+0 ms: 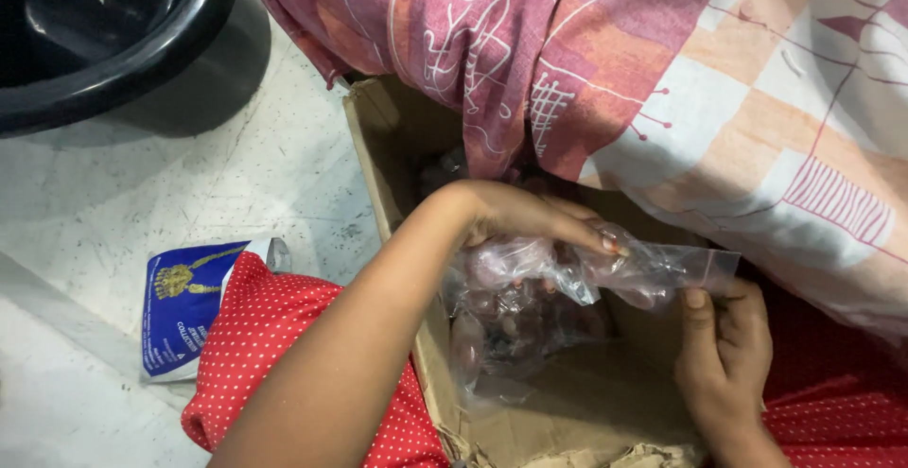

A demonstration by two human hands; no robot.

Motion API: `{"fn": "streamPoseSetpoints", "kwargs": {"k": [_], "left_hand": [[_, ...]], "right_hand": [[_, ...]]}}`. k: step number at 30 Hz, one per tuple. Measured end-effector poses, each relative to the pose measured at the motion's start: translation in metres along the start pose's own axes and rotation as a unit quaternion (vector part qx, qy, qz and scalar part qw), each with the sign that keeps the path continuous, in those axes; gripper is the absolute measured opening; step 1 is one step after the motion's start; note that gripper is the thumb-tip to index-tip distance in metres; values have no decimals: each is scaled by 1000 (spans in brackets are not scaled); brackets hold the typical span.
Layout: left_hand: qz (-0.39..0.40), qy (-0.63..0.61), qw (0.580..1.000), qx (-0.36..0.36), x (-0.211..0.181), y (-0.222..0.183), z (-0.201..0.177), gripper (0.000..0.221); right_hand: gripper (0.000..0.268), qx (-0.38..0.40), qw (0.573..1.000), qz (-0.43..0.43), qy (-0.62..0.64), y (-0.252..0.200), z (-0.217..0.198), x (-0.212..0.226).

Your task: The recorder sorts small plastic bags containing colorful round objects from a box onto a cloth-covered work table.

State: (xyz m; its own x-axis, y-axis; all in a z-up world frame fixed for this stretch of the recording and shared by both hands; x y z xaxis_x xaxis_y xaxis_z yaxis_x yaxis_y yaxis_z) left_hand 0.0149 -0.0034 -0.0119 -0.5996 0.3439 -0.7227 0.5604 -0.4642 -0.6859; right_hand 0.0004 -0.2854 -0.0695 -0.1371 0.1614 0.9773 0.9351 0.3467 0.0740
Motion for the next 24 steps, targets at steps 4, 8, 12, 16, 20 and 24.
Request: {"fn": "streamPoseSetpoints", "kwargs": {"k": [4, 8, 12, 16, 20, 24], "left_hand": [[-69, 34, 995, -57, 17, 11, -5, 104], [-50, 45, 997, -34, 1, 1, 3, 90], [15, 161, 984, -70, 18, 19, -14, 62], [32, 184, 973, -134, 33, 32, -26, 49], [27, 222, 961, -160, 32, 33, -30, 44], [-61, 328, 928, -164, 19, 17, -27, 47]], "right_hand": [[21, -6, 1000, 5, 17, -1, -1, -8], [23, -6, 1000, 25, 16, -5, -3, -10], [27, -11, 1000, 14, 21, -3, -3, -9], [25, 6, 995, 101, 7, 3, 5, 10], [23, 101, 984, 69, -128, 10, 14, 13], [25, 192, 967, 13, -168, 15, 26, 10]]}}
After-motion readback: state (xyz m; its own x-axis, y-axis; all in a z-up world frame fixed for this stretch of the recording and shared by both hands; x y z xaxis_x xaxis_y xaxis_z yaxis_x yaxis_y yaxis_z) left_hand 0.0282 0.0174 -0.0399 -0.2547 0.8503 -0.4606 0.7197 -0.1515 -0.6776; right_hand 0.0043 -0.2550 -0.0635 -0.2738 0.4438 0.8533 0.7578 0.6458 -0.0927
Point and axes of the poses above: each hand's wrist, its own y-axis towards the middle knuckle, its own z-axis out of the palm, x = y × z, the point moved 2 cm from there along y, towards the middle knuckle
